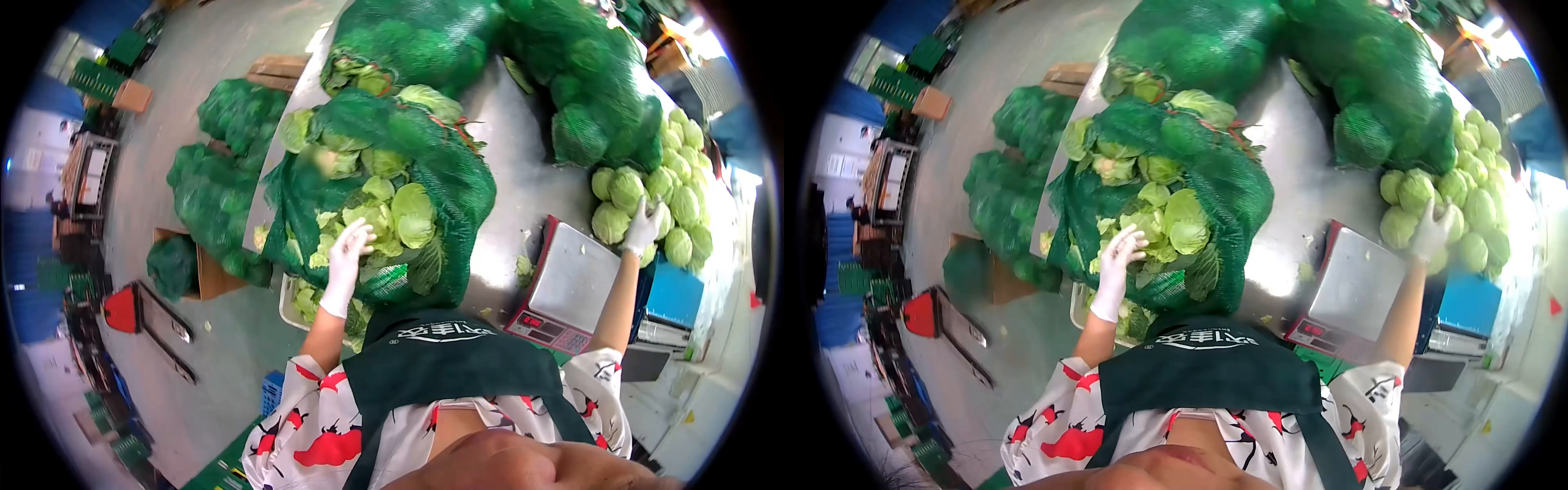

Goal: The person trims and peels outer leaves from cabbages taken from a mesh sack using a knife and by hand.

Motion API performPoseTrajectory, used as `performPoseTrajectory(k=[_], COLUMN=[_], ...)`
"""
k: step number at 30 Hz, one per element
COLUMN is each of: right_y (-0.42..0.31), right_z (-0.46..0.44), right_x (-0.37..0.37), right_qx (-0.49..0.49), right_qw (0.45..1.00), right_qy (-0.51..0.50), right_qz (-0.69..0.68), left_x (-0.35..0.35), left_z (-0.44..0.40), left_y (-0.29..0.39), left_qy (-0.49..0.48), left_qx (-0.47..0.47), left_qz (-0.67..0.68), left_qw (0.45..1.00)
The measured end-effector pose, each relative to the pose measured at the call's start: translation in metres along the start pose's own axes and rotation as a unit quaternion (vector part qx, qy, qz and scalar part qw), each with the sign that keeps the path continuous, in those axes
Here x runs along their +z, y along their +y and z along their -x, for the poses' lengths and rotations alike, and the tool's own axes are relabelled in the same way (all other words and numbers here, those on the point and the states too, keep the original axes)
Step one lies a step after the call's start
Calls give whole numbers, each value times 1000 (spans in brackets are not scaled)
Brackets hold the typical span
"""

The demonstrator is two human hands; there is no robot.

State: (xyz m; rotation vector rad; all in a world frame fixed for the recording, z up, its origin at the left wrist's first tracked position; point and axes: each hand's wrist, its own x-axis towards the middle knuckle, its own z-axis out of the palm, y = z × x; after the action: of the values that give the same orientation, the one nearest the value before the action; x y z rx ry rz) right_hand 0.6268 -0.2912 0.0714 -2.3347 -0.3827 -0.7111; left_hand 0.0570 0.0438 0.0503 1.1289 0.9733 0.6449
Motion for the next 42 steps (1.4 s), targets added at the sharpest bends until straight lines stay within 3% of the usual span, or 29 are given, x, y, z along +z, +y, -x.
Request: performPoseTrajectory(k=[3,6,8,9,11,12,17,21,24,25,28,29,30,32,34,35,38,39,40,42], right_y=[-134,-261,-284,-295,-323,-327,-360,-372,-393,-399,-402,-400,-395,-386,-383,-383,-396,-395,-397,-398], right_z=[77,158,204,227,249,255,257,259,251,250,251,252,255,263,271,270,277,280,289,309], right_x=[-7,-35,-26,-22,-17,-9,21,58,67,68,70,69,69,70,69,67,69,73,76,81], right_qx=[-30,65,73,81,97,99,128,98,156,158,141,143,146,148,141,141,148,111,125,38], right_qw=[953,883,799,752,727,715,717,747,720,716,730,730,731,733,735,731,718,725,714,747], right_qy=[-168,-372,-492,-548,-597,-617,-614,-580,-585,-584,-562,-558,-554,-538,-517,-535,-552,-600,-601,-603], right_qz=[-250,-280,-337,-357,-325,-313,-304,-309,-339,-347,-362,-367,-372,-390,-417,-400,-396,-319,-337,-278], left_x=[-32,-39,-52,-55,-53,-45,-33,-6,-14,-16,-14,-17,-16,-10,-15,-21,-55,-63,-73,-94], left_z=[-35,-83,-141,-164,-197,-201,-247,-254,-253,-250,-220,-205,-184,-137,-105,-91,-53,-42,-35,-31], left_y=[-16,-2,-22,-13,7,27,62,66,65,61,49,40,34,18,0,-22,-33,-32,-41,-71], left_qy=[90,99,79,77,144,182,69,124,98,106,169,148,200,232,223,194,26,6,-4,-19], left_qx=[13,57,109,91,158,122,132,211,212,232,320,304,393,322,404,324,216,192,140,37], left_qz=[-13,-52,-184,-319,-421,-429,-419,-438,-402,-331,-442,-373,-416,-287,-382,-316,-378,-363,-281,-105], left_qw=[996,992,974,940,881,876,896,865,885,908,820,864,796,872,801,870,900,912,950,994])
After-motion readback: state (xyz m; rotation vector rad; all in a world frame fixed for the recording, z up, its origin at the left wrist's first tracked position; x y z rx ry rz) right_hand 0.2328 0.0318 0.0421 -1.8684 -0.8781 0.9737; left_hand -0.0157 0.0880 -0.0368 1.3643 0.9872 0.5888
